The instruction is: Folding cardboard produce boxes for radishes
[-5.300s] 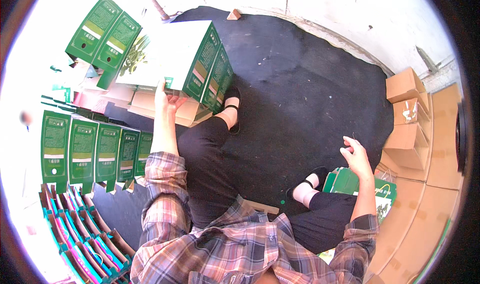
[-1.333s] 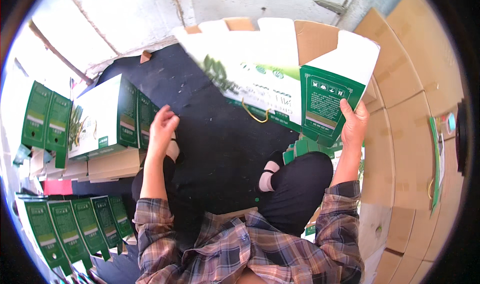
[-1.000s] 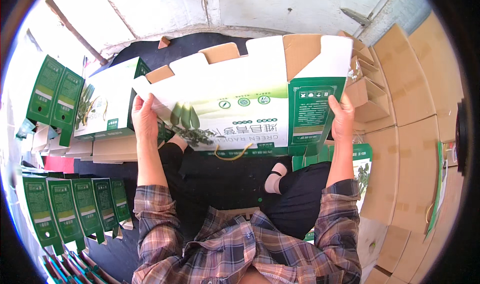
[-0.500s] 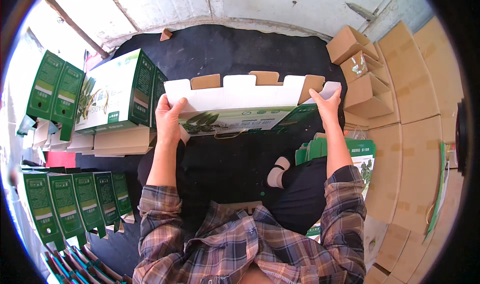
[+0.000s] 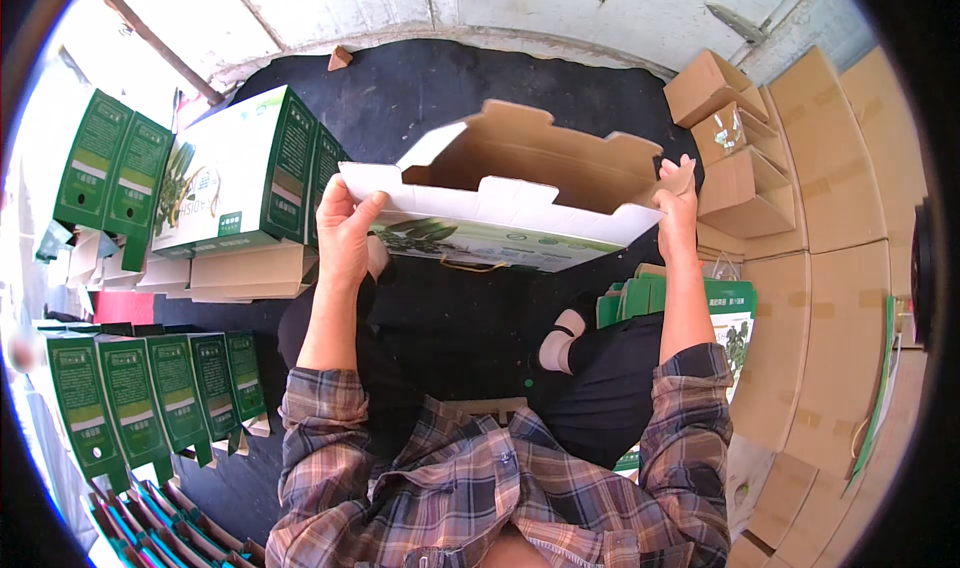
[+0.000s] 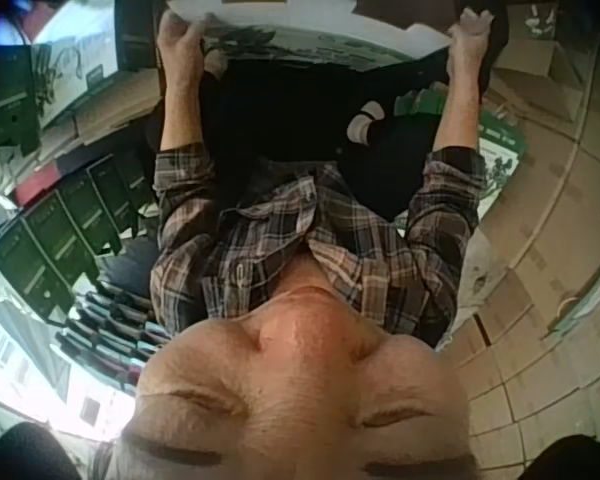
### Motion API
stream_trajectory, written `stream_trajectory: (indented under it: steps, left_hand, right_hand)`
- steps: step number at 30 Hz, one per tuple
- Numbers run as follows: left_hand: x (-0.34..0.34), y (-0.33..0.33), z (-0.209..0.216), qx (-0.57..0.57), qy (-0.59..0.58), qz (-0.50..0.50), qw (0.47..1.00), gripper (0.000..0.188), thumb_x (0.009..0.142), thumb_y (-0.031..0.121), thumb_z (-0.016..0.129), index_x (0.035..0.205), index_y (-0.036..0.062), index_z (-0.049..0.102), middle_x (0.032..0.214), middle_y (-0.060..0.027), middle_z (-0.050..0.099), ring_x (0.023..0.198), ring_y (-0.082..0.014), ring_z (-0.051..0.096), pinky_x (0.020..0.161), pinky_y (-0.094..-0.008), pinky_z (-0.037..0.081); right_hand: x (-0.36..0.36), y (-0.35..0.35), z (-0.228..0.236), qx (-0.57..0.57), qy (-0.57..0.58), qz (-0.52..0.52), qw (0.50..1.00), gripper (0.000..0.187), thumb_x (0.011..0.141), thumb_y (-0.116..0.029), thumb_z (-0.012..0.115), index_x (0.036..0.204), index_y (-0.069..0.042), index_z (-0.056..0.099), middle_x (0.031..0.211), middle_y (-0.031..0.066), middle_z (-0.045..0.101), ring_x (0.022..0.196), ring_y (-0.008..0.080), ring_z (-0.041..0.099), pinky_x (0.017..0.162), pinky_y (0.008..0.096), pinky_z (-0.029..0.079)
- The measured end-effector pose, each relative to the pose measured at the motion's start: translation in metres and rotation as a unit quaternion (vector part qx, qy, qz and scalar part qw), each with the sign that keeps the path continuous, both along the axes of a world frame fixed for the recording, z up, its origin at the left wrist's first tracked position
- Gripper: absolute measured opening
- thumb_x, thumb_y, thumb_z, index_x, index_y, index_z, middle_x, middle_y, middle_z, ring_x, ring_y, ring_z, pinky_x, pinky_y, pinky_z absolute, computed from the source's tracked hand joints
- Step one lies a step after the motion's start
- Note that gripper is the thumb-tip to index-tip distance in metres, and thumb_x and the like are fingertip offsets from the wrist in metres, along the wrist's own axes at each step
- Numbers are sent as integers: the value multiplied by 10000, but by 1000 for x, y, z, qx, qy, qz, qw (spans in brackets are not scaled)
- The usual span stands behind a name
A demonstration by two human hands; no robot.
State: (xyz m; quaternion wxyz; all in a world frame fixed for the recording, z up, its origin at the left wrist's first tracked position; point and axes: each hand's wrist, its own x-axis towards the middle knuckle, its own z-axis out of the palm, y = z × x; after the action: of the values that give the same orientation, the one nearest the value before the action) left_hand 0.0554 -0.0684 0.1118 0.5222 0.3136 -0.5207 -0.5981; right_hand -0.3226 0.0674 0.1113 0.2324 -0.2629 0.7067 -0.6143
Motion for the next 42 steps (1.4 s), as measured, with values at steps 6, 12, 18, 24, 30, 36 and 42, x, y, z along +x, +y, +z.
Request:
stream_trajectory:
  steps: [6, 12, 18, 24, 30, 36, 42]
  left_hand:
    - [-2, 5, 0, -10, -39, -10, 999, 258, 834, 18, 622, 1087, 41, 579, 1074, -50, 625, 1038, -116, 524, 937, -284, 383]
    - [3, 2, -1, -54, -176, -66, 981, 202, 869, 71, 597, 1066, 34, 620, 1032, -31, 641, 1030, -98, 514, 950, -277, 369]
    - [13, 3, -7, 42, -202, -94, 974, 214, 886, 83, 571, 1086, 25, 619, 935, 11, 626, 878, -58, 519, 852, -238, 403]
    - [15, 11, 4, -19, -303, -42, 952, 224, 880, 92, 575, 1079, -8, 603, 936, -29, 645, 860, -66, 521, 795, -238, 425]
    - [15, 7, 12, -5, -478, 73, 875, 313, 790, 218, 676, 969, -21, 582, 965, -180, 620, 873, -267, 603, 774, -332, 459]
    - [4, 6, -3, -83, -594, 109, 792, 504, 697, 215, 749, 1119, 52, 528, 1062, -134, 547, 989, -315, 532, 809, -404, 461]
    - [-8, 16, 0, -176, -638, 125, 739, 734, 597, 126, 788, 1253, 93, 460, 1196, -114, 482, 1079, -338, 468, 871, -422, 441]
  right_hand:
    - [4, -1, 0, -88, -117, 124, 981, 743, 682, 70, 351, 1414, -7, 243, 1389, 156, 394, 1274, 245, 397, 1055, 349, 310]
    - [1, -5, -11, -66, -171, 173, 968, 716, 683, 45, 368, 1394, -9, 300, 1377, 166, 408, 1278, 266, 396, 1065, 373, 309]
    - [-2, -5, -14, -93, -222, 165, 956, 692, 685, 59, 373, 1373, -13, 346, 1336, 156, 460, 1238, 255, 445, 1046, 361, 334]
    - [5, -6, -9, -97, -222, 180, 953, 658, 716, 65, 380, 1369, -5, 346, 1335, 164, 458, 1238, 257, 445, 1047, 364, 335]
    - [7, -10, -9, -108, -213, 177, 955, 639, 753, 67, 380, 1384, 6, 303, 1352, 180, 432, 1237, 265, 443, 1057, 369, 321]
    - [9, -13, -13, -113, -157, 191, 962, 625, 775, 55, 401, 1388, 9, 291, 1368, 175, 411, 1242, 262, 435, 1059, 364, 316]
    - [19, -11, -1, -64, 22, 161, 985, 592, 791, 64, 446, 1370, -14, 343, 1349, 151, 434, 1225, 214, 444, 1034, 319, 333]
